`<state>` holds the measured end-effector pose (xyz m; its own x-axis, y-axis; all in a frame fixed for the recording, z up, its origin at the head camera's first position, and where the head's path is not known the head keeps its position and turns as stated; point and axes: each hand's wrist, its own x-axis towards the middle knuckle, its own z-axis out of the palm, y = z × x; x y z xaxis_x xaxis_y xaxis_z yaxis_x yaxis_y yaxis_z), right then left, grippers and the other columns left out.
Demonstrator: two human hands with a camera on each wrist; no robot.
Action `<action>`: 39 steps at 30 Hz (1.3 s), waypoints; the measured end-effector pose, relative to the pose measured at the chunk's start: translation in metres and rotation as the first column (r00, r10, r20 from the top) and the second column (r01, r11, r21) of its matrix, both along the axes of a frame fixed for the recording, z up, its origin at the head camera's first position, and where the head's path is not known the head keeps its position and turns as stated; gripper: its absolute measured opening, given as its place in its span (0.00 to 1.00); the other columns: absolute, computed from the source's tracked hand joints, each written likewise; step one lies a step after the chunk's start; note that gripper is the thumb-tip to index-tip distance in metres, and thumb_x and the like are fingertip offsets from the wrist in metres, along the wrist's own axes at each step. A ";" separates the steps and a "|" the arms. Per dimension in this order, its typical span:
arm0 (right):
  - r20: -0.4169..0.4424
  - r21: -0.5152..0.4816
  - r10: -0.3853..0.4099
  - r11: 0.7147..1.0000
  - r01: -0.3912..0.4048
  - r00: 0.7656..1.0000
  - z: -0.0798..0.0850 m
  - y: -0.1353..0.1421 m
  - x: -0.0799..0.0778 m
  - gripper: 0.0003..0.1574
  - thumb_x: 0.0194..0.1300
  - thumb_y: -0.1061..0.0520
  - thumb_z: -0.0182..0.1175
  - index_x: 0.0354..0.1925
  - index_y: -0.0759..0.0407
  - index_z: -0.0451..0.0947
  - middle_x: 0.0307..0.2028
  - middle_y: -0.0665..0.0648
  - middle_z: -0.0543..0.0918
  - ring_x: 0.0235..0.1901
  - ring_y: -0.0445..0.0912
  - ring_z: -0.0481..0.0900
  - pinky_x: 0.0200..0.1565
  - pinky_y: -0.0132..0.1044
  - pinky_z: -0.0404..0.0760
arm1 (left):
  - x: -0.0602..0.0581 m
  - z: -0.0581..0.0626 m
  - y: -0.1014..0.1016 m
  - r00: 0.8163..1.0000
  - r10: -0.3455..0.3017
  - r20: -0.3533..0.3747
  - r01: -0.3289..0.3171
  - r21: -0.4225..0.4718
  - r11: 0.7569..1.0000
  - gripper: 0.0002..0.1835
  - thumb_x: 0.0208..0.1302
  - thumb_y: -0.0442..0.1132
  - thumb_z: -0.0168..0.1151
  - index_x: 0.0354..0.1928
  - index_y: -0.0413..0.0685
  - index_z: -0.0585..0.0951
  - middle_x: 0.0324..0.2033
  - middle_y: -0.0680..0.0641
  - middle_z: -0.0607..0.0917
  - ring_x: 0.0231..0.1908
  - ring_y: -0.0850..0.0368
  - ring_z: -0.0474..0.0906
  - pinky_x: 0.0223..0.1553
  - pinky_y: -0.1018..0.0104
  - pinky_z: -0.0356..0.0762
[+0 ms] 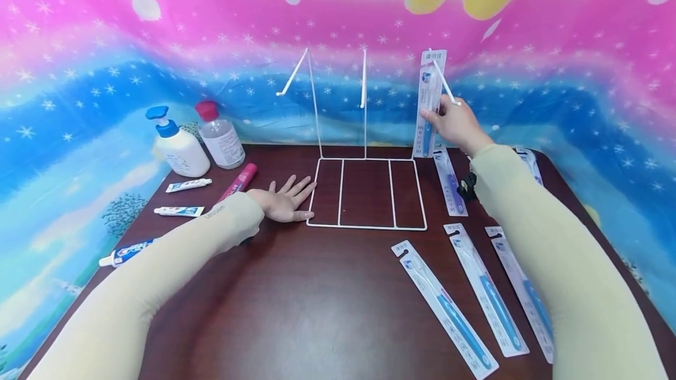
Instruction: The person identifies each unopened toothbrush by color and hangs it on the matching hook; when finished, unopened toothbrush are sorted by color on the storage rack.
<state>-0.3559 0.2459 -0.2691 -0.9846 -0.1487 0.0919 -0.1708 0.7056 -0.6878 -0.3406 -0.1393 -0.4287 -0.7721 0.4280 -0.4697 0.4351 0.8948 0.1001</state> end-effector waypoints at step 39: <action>0.054 0.445 0.077 0.891 -0.093 0.996 0.018 0.025 0.133 0.34 0.63 0.34 0.50 0.55 0.57 0.73 0.46 0.62 0.79 0.37 0.52 0.77 0.40 0.52 0.74 | -0.001 0.002 0.000 1.000 -0.014 -0.003 0.014 0.013 1.000 0.50 0.51 0.79 0.33 0.69 0.69 0.27 0.69 0.59 0.26 0.66 0.49 0.17 0.57 0.33 0.25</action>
<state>-0.2231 0.2708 -0.2513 -0.9677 -0.2492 -0.0374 -0.2259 0.9235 -0.3101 -0.3414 -0.1389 -0.4270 -0.7673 0.4447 -0.4621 0.4475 0.8874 0.1108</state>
